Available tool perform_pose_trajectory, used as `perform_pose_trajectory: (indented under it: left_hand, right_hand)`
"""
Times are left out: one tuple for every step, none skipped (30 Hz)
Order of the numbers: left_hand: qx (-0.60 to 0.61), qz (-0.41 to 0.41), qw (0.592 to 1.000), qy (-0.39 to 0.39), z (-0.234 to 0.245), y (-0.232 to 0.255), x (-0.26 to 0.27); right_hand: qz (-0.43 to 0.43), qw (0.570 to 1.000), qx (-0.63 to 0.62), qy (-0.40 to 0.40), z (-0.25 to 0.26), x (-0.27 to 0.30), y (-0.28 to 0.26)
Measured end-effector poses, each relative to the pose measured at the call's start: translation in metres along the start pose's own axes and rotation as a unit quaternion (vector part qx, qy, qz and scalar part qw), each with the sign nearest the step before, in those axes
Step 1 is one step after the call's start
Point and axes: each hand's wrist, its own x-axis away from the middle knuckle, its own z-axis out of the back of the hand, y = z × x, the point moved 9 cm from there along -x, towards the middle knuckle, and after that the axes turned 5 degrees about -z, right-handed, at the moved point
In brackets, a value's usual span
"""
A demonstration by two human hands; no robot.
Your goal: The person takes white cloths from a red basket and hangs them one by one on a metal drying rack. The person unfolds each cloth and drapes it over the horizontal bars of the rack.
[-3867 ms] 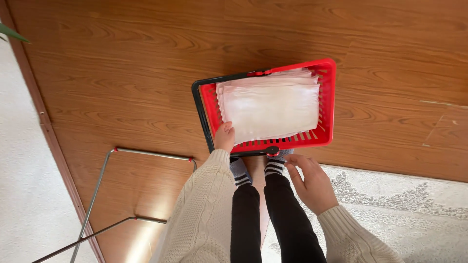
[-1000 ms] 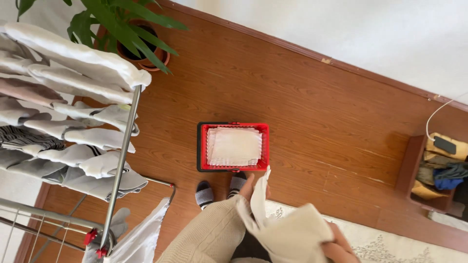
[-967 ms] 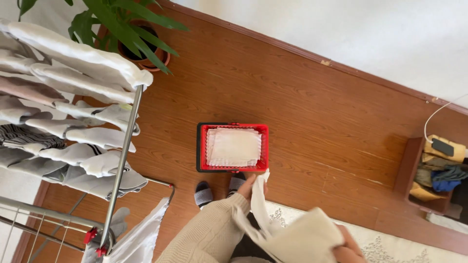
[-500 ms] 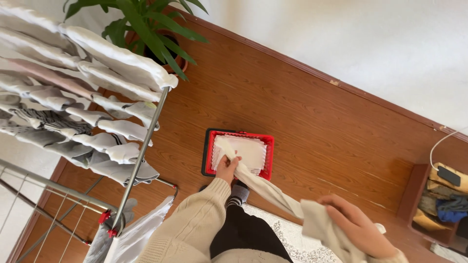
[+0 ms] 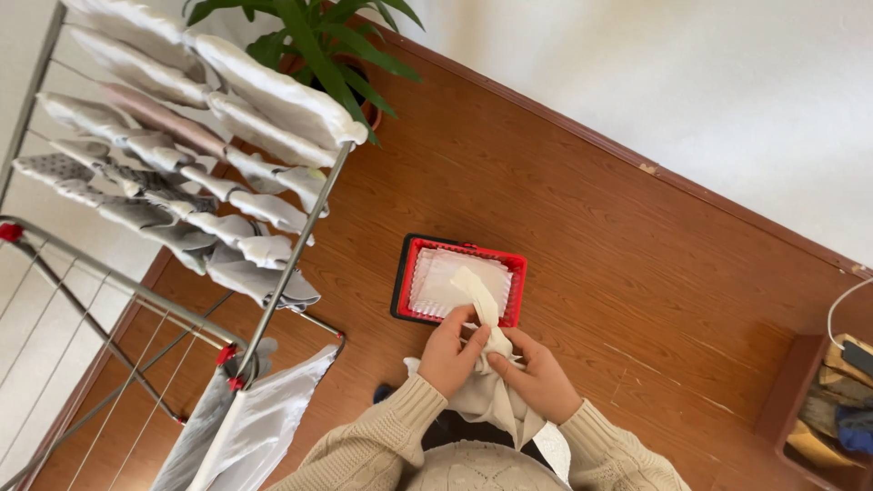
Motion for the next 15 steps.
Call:
perform_pose_trajectory:
  left_hand:
    - [-0.027, 0.043, 0.998, 0.041, 0.015, 0.008, 0.008]
    - [-0.053, 0.088, 0.991, 0.082, 0.030, 0.017, 0.018]
    - [-0.054, 0.088, 0.991, 0.087, 0.036, 0.014, 0.027]
    - [-0.119, 0.008, 0.989, 0.089, 0.041, 0.026, 0.032]
    - [-0.183, -0.071, 0.976, 0.089, 0.045, 0.038, 0.039]
    - [-0.184, -0.073, 0.976, 0.092, 0.049, 0.039, 0.046]
    - [-0.221, -0.087, 0.967, 0.093, 0.052, 0.044, 0.054]
    - [-0.257, -0.098, 0.957, 0.095, 0.055, 0.048, 0.064]
    - [-0.258, -0.096, 0.956, 0.098, 0.058, 0.045, 0.073]
    - [-0.275, -0.103, 0.951, 0.099, 0.060, 0.043, 0.082]
    - [-0.293, -0.109, 0.945, 0.100, 0.062, 0.041, 0.091]
    - [-0.292, -0.105, 0.945, 0.107, 0.063, 0.037, 0.100]
    - [-0.295, -0.108, 0.942, 0.116, 0.065, 0.035, 0.110]
    - [-0.298, -0.113, 0.939, 0.127, 0.068, 0.032, 0.120]
    - [-0.298, -0.111, 0.938, 0.134, 0.069, 0.033, 0.131]
  right_hand:
    - [0.009, 1.000, -0.012, 0.001, -0.004, 0.002, -0.003]
    - [0.018, 1.000, -0.023, 0.000, -0.007, 0.005, -0.005]
    - [0.021, 1.000, -0.022, -0.005, -0.012, 0.008, -0.009]
    - [0.028, 1.000, 0.001, -0.011, -0.018, 0.011, -0.014]
    - [0.035, 0.999, 0.024, -0.018, -0.025, 0.014, -0.019]
    - [0.038, 0.999, 0.025, -0.019, -0.029, 0.017, -0.021]
    - [0.053, 0.997, 0.054, -0.016, -0.033, 0.021, -0.026]
    - [0.068, 0.994, 0.084, -0.015, -0.040, 0.027, -0.031]
    - [0.069, 0.994, 0.085, -0.018, -0.045, 0.031, -0.029]
    - [0.084, 0.990, 0.107, -0.021, -0.051, 0.036, -0.030]
    - [0.100, 0.986, 0.129, -0.024, -0.058, 0.041, -0.031]
    - [0.101, 0.986, 0.133, -0.031, -0.064, 0.047, -0.031]
    - [0.102, 0.983, 0.153, -0.021, -0.068, 0.054, -0.030]
    - [0.106, 0.979, 0.174, -0.009, -0.073, 0.059, -0.030]
    - [0.109, 0.978, 0.177, -0.015, -0.080, 0.066, -0.032]
